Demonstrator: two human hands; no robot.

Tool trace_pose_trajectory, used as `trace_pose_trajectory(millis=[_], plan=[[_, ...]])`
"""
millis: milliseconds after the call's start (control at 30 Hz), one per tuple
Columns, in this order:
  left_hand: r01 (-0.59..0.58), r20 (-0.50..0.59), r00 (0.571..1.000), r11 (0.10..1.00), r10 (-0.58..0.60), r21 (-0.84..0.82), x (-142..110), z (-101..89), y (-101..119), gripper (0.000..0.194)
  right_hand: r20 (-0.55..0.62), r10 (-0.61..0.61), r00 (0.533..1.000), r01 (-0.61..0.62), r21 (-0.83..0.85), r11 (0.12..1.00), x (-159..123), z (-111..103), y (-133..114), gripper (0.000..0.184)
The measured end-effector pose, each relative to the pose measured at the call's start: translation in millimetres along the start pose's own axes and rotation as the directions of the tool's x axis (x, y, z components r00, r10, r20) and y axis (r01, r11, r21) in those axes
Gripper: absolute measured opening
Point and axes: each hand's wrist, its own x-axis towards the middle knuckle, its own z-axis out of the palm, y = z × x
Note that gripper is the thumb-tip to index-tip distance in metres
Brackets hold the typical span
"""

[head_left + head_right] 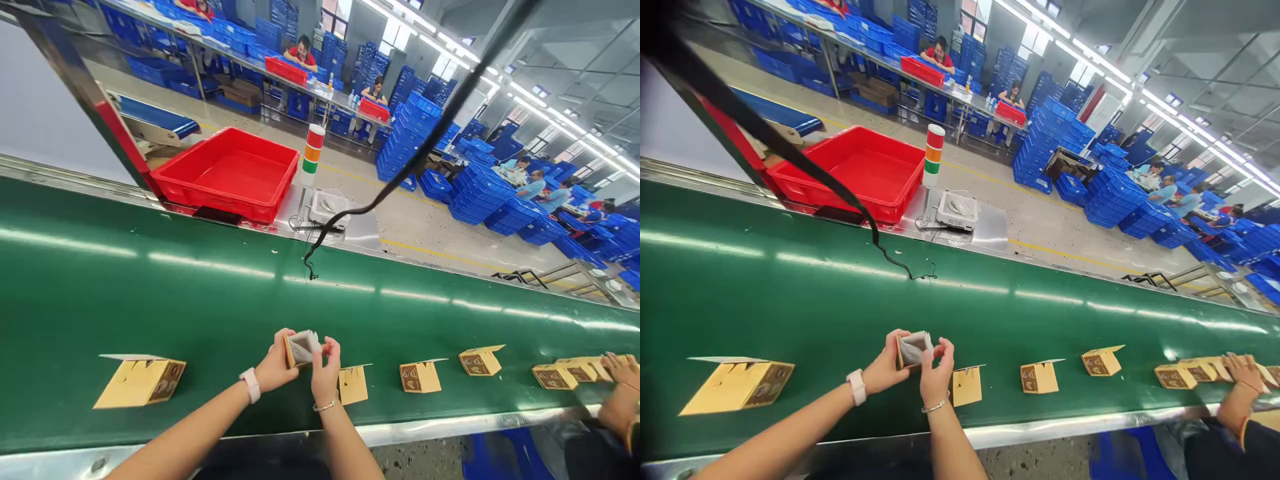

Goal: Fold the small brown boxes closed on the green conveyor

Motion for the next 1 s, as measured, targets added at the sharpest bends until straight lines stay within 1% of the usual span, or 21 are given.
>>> trace_pose_trajectory(millis=[33, 67, 100, 133, 200, 233, 267, 300, 367, 400, 467, 500, 567, 600, 667, 700, 767, 833, 867, 933, 1000], plan=[[-0.096, 0.145, 0.985, 0.995, 0.093, 0.016, 2.2, -12.2, -2.6, 0.071, 0.011, 0.029, 1.000, -0.029, 0.022, 0.999, -2.3, -7.6, 2.3, 0.032], [-0.178, 0.263, 0.951, 0.984, 0.164, 0.030, 3.2, -25.8, -5.8, 0.071, 0.031, 0.043, 0.999, -0.044, 0.044, 0.998, -5.1, -14.7, 3.6, 0.031], [-0.225, 0.317, 0.927, 0.973, 0.198, 0.051, 2.4, -38.8, -9.5, 0.067, 0.047, 0.042, 0.998, -0.045, 0.060, 0.997, -8.0, -20.8, 3.8, 0.033], [-0.235, 0.286, 0.937, 0.968, 0.202, 0.085, -0.8, -49.7, -13.6, 0.059, 0.058, 0.026, 0.998, -0.030, 0.066, 0.997, -10.6, -25.5, 3.2, 0.035], [-0.216, 0.033, 0.976, 0.963, 0.214, 0.162, -16.3, -61.1, -22.4, 0.042, 0.095, -0.059, 0.994, 0.053, 0.058, 0.997, -15.0, -31.7, 0.0, 0.040], [-0.230, -0.104, 0.962, 0.954, 0.253, 0.193, -27.9, -61.1, -26.7, 0.036, 0.142, -0.127, 0.982, 0.121, 0.052, 0.991, -16.9, -33.7, -2.1, 0.041], [-0.275, -0.185, 0.930, 0.935, 0.318, 0.224, -40.8, -57.9, -30.8, 0.034, 0.208, -0.202, 0.957, 0.196, 0.048, 0.979, -18.6, -35.4, -4.3, 0.043], [-0.344, -0.188, 0.899, 0.904, 0.395, 0.254, -53.6, -52.2, -34.2, 0.035, 0.281, -0.278, 0.918, 0.277, 0.045, 0.960, -20.0, -36.8, -6.5, 0.045], [-0.460, -0.048, 0.866, 0.830, 0.498, 0.314, -73.2, -37.1, -37.5, 0.047, 0.399, -0.383, 0.833, 0.411, 0.017, 0.912, -21.0, -39.3, -10.9, 0.053], [-0.486, 0.042, 0.863, 0.804, 0.504, 0.343, -78.0, -29.5, -37.1, 0.054, 0.437, -0.395, 0.808, 0.450, -0.025, 0.893, -19.9, -40.5, -13.2, 0.059], [-0.479, 0.154, 0.876, 0.779, 0.458, 0.405, -76.9, -16.7, -31.5, 0.061, 0.484, -0.349, 0.802, 0.476, -0.164, 0.864, -14.0, -42.5, -17.8, 0.064], [-0.462, 0.178, 0.886, 0.776, 0.428, 0.431, -72.2, -11.9, -26.6, 0.059, 0.503, -0.308, 0.807, 0.474, -0.241, 0.847, -9.5, -43.5, -19.9, 0.059], [-0.417, 0.185, 0.909, 0.780, 0.374, 0.467, -59.2, -5.1, -13.9, 0.053, 0.552, -0.236, 0.800, 0.478, -0.348, 0.806, 0.4, -45.4, -22.3, 0.038], [-0.382, 0.171, 0.924, 0.788, 0.343, 0.482, -52.5, -2.7, -6.9, 0.048, 0.578, -0.219, 0.786, 0.488, -0.361, 0.795, 4.6, -46.1, -21.9, 0.029], [-0.313, 0.150, 0.950, 0.810, 0.274, 0.496, -41.0, 0.8, 5.8, 0.035, 0.593, -0.234, 0.771, 0.483, -0.303, 0.822, 9.6, -45.9, -17.1, 0.025], [-0.287, 0.153, 0.958, 0.822, 0.243, 0.491, -36.4, 2.3, 10.5, 0.028, 0.565, -0.254, 0.785, 0.455, -0.246, 0.856, 10.1, -44.7, -12.7, 0.027], [-0.256, 0.167, 0.965, 0.852, 0.201, 0.457, -29.6, 5.8, 14.8, 0.024, 0.419, -0.264, 0.869, 0.344, -0.128, 0.930, 8.1, -39.1, -0.8, 0.034], [-0.218, 0.123, 0.975, 0.900, 0.185, 0.377, -25.1, 10.9, 12.5, 0.026, 0.182, -0.144, 0.973, 0.156, -0.057, 0.986, 4.6, -30.0, 12.5, 0.037], [-0.184, 0.055, 0.983, 0.930, 0.176, 0.317, -23.3, 14.2, 9.9, 0.025, 0.072, -0.055, 0.996, 0.058, -0.038, 0.998, 3.3, -24.9, 18.7, 0.036], [-0.082, -0.149, 0.983, 0.984, 0.106, 0.158, -19.7, 22.3, 5.2, 0.030, -0.055, 0.087, 0.995, -0.088, -0.012, 0.996, 2.1, -15.5, 29.3, 0.033], [0.059, -0.293, 0.953, 0.997, -0.070, -0.047, -14.3, 30.6, 5.2, 0.042, -0.069, 0.141, 0.988, -0.140, 0.009, 0.990, 3.0, -9.4, 37.0, 0.032]])
